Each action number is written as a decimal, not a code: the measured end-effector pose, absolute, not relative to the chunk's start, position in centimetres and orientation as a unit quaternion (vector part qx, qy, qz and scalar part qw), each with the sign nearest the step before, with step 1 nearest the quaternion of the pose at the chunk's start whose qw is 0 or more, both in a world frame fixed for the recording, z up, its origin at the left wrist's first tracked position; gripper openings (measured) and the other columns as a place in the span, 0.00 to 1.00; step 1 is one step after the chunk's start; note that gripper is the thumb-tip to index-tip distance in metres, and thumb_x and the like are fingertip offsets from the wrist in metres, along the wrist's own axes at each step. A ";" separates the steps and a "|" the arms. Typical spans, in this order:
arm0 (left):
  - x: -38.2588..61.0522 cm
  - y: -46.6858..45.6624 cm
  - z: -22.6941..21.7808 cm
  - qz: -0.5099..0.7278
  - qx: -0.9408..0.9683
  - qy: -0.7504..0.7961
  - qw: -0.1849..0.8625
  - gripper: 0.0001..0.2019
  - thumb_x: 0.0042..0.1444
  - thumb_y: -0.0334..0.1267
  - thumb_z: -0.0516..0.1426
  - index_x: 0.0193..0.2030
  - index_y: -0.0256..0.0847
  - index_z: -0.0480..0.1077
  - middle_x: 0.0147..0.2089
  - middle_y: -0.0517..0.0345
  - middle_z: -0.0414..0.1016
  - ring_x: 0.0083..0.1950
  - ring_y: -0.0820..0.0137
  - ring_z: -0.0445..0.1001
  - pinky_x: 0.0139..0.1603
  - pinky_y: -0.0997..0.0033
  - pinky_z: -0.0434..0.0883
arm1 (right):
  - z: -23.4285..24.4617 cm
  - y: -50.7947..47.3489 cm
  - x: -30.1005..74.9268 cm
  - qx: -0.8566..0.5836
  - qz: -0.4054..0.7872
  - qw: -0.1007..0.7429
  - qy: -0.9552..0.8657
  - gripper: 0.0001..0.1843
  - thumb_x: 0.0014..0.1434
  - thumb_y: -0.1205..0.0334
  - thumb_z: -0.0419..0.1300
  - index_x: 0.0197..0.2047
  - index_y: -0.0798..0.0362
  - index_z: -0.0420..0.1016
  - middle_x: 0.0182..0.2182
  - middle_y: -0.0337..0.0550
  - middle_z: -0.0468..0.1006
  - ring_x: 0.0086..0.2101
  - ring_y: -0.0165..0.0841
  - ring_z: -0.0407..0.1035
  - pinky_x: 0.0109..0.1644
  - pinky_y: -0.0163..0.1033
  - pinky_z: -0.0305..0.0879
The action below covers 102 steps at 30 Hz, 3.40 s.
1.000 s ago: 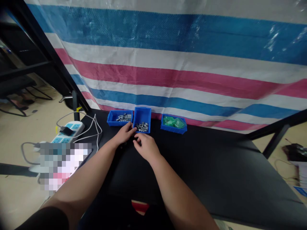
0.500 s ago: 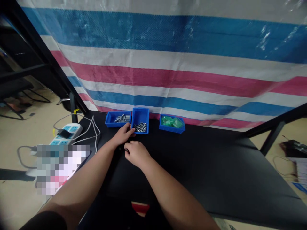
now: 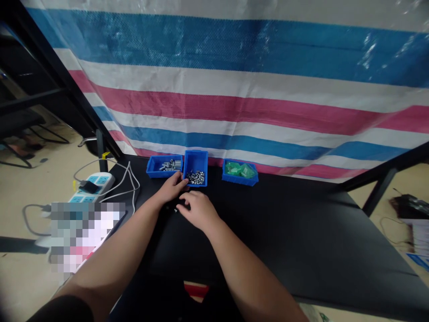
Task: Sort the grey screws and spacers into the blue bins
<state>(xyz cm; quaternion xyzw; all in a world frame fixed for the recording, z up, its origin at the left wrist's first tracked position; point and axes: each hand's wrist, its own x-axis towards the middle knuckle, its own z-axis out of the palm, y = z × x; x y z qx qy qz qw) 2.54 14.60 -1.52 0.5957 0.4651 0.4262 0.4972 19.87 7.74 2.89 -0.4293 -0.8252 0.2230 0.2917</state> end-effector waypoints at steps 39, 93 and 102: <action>2.5 14.7 -1.2 0.442 0.564 0.439 0.541 0.20 0.56 0.52 0.64 0.35 0.42 0.59 0.32 0.66 0.66 0.34 0.72 0.75 0.40 0.66 0.77 | 2.3 7.6 18.5 -0.354 0.318 0.300 -0.827 0.06 0.55 0.70 0.60 0.34 0.51 0.76 0.24 0.33 0.75 0.24 0.27 0.67 0.32 0.32 0.62; 2.5 15.0 -1.5 0.444 0.522 0.448 0.574 0.21 0.55 0.53 0.64 0.35 0.42 0.58 0.31 0.68 0.64 0.33 0.70 0.77 0.39 0.65 0.77 | 1.6 7.9 17.6 -0.337 0.205 0.288 -0.872 0.05 0.57 0.69 0.63 0.32 0.50 0.79 0.28 0.38 0.79 0.30 0.32 0.72 0.38 0.35 0.68; 2.4 14.8 -1.1 0.434 0.551 0.432 0.567 0.21 0.54 0.53 0.63 0.34 0.43 0.58 0.34 0.65 0.67 0.35 0.71 0.73 0.42 0.61 0.78 | 1.3 10.6 21.1 -0.482 0.168 0.506 -0.695 0.19 0.63 0.61 0.61 0.56 0.51 0.74 0.30 0.39 0.77 0.26 0.31 0.69 0.37 0.39 0.73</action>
